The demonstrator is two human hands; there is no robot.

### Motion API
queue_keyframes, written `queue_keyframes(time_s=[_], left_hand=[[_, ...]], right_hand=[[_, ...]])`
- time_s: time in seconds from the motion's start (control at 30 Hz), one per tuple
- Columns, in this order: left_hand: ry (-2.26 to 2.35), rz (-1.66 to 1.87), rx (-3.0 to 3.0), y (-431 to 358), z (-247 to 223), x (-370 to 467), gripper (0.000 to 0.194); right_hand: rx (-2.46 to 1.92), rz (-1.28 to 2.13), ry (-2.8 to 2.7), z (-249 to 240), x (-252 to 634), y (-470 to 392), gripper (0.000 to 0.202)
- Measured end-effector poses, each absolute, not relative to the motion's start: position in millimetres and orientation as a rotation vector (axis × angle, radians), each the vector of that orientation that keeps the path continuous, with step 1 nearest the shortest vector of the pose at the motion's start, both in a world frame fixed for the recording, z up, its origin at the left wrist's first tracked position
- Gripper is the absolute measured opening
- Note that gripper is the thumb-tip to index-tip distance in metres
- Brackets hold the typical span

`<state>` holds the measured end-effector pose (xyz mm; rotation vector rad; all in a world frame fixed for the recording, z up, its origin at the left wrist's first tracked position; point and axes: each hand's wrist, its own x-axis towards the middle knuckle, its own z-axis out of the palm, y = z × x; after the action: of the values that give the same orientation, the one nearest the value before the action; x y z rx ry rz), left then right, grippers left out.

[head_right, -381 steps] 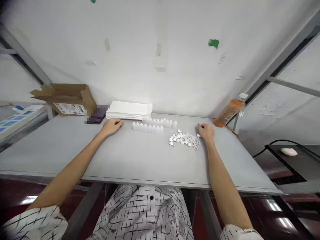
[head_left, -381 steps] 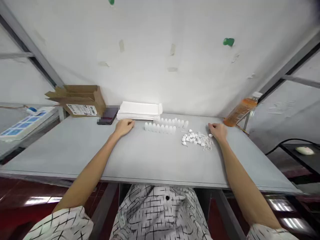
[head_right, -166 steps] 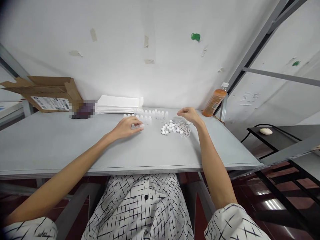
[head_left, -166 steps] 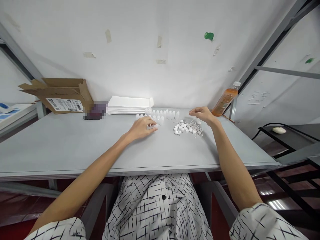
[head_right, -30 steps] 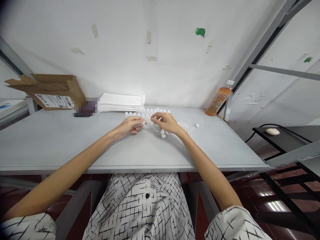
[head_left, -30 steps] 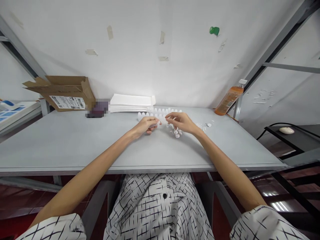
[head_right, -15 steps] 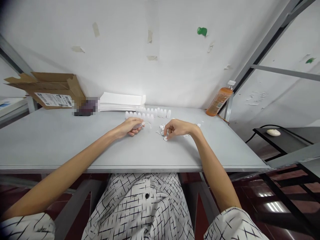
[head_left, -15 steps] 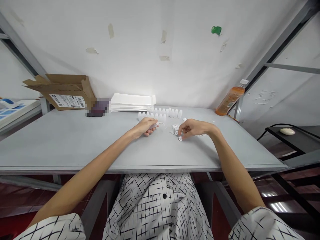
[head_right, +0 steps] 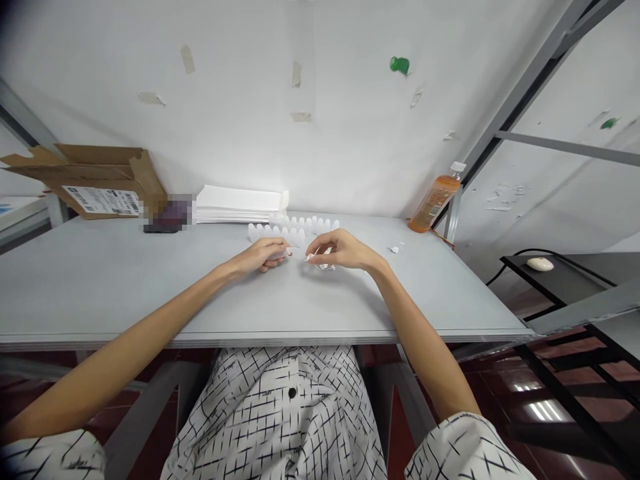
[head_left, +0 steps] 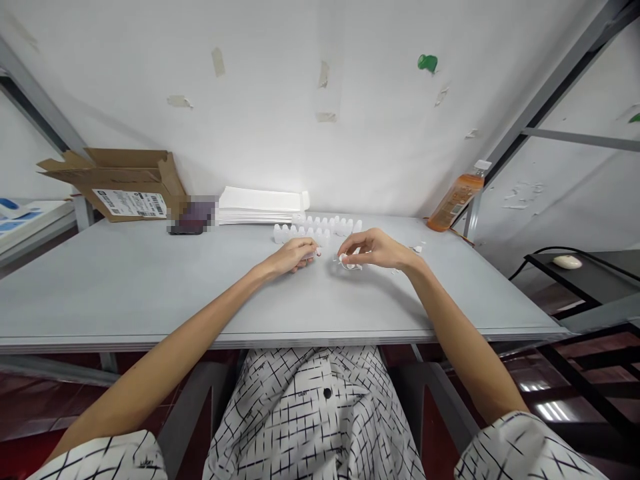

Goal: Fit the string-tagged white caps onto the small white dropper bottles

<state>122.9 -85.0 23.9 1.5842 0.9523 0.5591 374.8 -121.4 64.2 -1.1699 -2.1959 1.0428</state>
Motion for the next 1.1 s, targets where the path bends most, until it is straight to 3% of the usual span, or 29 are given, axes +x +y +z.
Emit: queue_keyframes(time_s=[0.17,0.37,0.9,1.1], left_hand=[[0.925,0.565,1.586,-87.4,25.8,123.8,0.018],[0.913,0.583,1.644,-88.7,26.8,124.7,0.017],[0.836,0.548,1.614,-93.8,28.4,125.1,0.01],[0.89,0.548,1.761,-94.2,27.8,125.1,0.023]], right_hand=[[-1.11,1.1,-2.069,52.6,351.2,-123.3,0.027],[-1.116,0.876,-2.104,35.0,336.9,-118.3,0.027],[-1.133,0.848,-2.053,33.0,337.8,-118.2,0.027],[-1.103,0.807,-2.073,33.1,339.3,-117.5,0.025]])
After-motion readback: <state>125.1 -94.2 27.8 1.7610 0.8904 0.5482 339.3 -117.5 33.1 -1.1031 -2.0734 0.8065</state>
